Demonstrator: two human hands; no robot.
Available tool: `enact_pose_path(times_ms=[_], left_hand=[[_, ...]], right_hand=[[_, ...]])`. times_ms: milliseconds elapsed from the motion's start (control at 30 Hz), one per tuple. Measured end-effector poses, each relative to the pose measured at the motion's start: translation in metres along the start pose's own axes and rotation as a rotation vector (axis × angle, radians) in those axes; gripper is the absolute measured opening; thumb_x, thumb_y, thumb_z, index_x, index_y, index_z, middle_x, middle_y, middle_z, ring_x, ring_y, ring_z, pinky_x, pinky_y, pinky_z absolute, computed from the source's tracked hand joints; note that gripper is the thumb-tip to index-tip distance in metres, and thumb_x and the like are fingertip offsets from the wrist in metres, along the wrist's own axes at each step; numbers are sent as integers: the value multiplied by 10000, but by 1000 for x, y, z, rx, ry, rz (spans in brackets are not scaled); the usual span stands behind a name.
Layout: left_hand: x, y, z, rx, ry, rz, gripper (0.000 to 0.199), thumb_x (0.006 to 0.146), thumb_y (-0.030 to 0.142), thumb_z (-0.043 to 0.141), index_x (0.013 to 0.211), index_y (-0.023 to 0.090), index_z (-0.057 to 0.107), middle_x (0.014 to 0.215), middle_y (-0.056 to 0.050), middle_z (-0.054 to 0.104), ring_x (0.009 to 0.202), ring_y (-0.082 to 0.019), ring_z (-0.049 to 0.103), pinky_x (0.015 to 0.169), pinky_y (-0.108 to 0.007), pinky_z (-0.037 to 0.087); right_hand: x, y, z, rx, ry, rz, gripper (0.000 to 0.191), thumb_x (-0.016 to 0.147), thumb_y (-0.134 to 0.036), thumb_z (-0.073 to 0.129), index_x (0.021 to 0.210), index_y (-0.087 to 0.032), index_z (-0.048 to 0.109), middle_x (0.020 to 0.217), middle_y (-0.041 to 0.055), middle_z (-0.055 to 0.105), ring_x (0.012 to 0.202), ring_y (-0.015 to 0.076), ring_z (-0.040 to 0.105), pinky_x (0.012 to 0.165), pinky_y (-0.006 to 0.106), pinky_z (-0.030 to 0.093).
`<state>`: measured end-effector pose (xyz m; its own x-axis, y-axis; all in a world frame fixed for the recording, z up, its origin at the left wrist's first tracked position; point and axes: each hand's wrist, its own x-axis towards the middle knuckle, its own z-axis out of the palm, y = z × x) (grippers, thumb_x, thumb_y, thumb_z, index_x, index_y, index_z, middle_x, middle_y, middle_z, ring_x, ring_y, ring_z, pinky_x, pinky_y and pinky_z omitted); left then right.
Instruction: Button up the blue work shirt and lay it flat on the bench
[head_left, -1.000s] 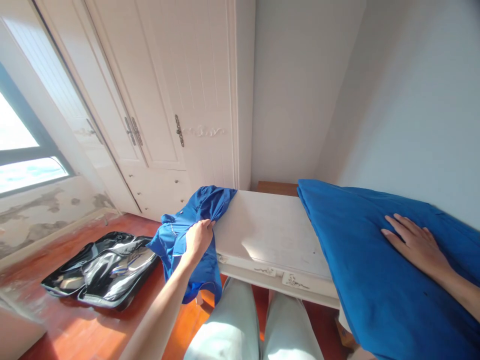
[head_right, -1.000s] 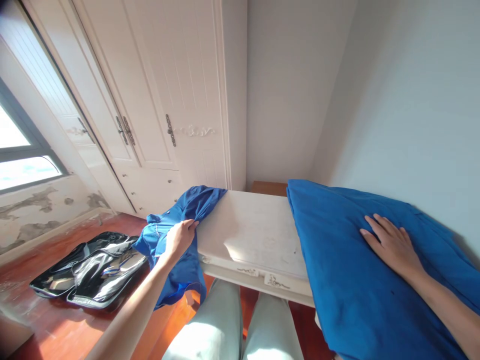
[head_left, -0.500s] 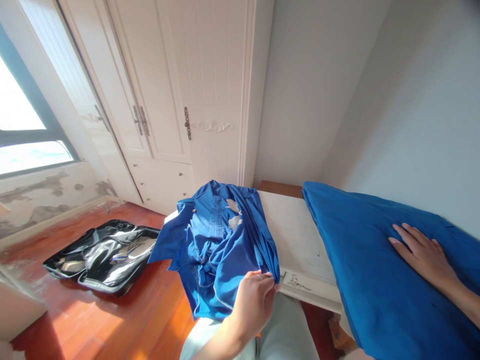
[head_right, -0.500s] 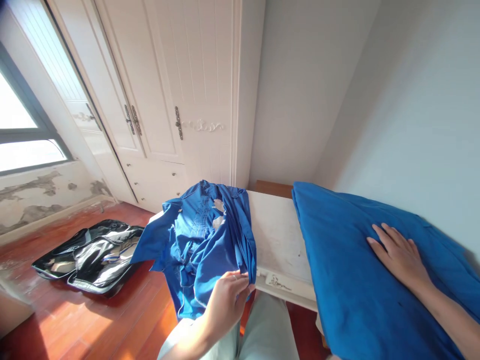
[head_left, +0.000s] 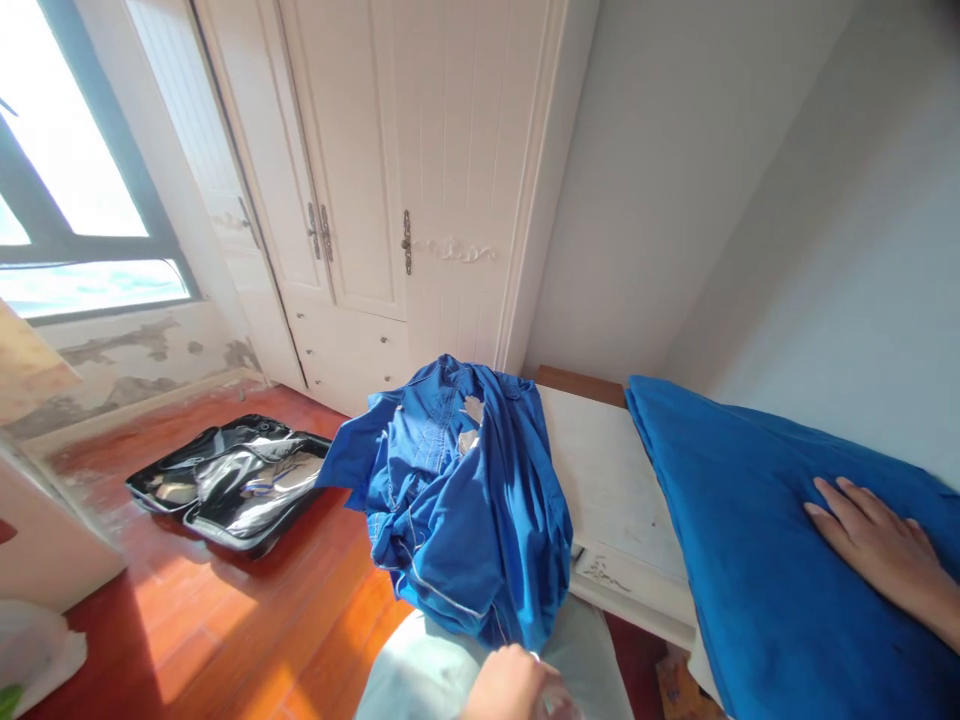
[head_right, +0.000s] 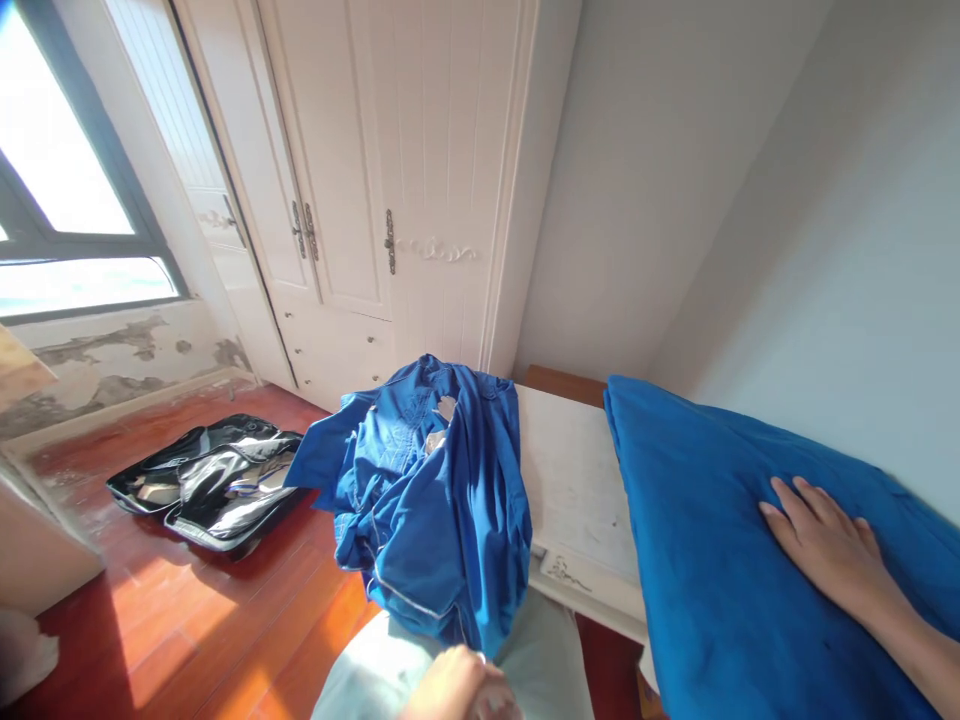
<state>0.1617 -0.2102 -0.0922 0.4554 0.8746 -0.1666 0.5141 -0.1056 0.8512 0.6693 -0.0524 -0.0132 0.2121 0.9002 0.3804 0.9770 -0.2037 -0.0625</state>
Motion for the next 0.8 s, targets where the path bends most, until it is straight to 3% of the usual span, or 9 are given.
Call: enact_pose_path(times_ms=[67, 133, 233, 300, 400, 533, 667, 733, 800], left_hand=[[-1, 7, -26, -53, 129, -28, 276, 830, 426, 597, 774, 212, 762, 742, -49, 756, 727, -214, 696, 689, -286, 513], [-3, 14, -64, -256, 236, -35, 441, 885, 544, 508, 807, 168, 725, 694, -54, 746, 689, -203, 705, 664, -274, 522], [-8, 11, -116, -430, 508, -25, 448, 849, 597, 539, 820, 173, 684, 859, -62, 771, 699, -198, 722, 782, -323, 547], [-10, -3, -133, -471, 639, -64, 451, 819, 608, 560, 844, 171, 671, 883, -71, 764, 689, -209, 724, 812, -360, 554], [-10, -35, -131, -449, 692, -123, 460, 768, 605, 584, 899, 170, 655, 894, -76, 745, 664, -214, 709, 734, -375, 575], [-5, -66, -107, -197, 588, -121, 345, 784, 463, 573, 982, 190, 651, 920, -71, 745, 758, -218, 701, 742, -358, 563], [-3, -63, -93, -35, 487, -122, 272, 844, 362, 511, 977, 185, 669, 943, -81, 747, 808, -220, 697, 770, -344, 540], [-4, -54, -92, -31, 447, -126, 268, 853, 345, 504, 982, 185, 675, 947, -81, 748, 804, -220, 696, 758, -337, 537], [-6, -46, -94, -35, 435, -123, 273, 859, 344, 505, 993, 185, 682, 963, -80, 749, 823, -220, 696, 771, -334, 535]], right_hand=[[2, -6, -8, -47, -12, 15, 810, 770, -626, 192, 1357, -188, 537, 1449, 222, 499, 1372, 415, 428, 1053, 653, 399], [1, -27, -20, -66, 34, -5, 775, 797, -602, 191, 1300, -161, 582, 1411, 246, 522, 1340, 439, 459, 1038, 651, 425], [-13, -95, -37, 87, 163, -172, 659, 856, -577, 271, 1262, -170, 594, 1410, 204, 533, 1343, 401, 474, 1079, 554, 454], [-28, -157, -42, 282, 139, -288, 551, 900, -545, 342, 1256, -207, 591, 1350, 150, 594, 1293, 351, 540, 1096, 488, 466], [-49, -254, -41, 532, 29, -517, 457, 934, -466, 414, 1308, -246, 556, 1354, 109, 602, 1280, 310, 557, 1115, 516, 445], [-64, -354, -37, 643, -73, -812, 495, 943, -359, 488, 1432, -283, 466, 1476, 100, 498, 1357, 308, 483, 1106, 569, 435], [-67, -420, -45, 633, -154, -1163, 627, 923, -323, 560, 1516, -305, 357, 1582, 72, 364, 1471, 297, 308, 1191, 566, 290], [-63, -443, -45, 606, -207, -1229, 626, 918, -331, 575, 1509, -279, 374, 1592, 85, 345, 1488, 304, 264, 1198, 582, 238], [-56, -455, -38, 573, -278, -1201, 559, 909, -329, 600, 1444, -225, 474, 1551, 123, 410, 1468, 323, 305, 1192, 598, 209]])
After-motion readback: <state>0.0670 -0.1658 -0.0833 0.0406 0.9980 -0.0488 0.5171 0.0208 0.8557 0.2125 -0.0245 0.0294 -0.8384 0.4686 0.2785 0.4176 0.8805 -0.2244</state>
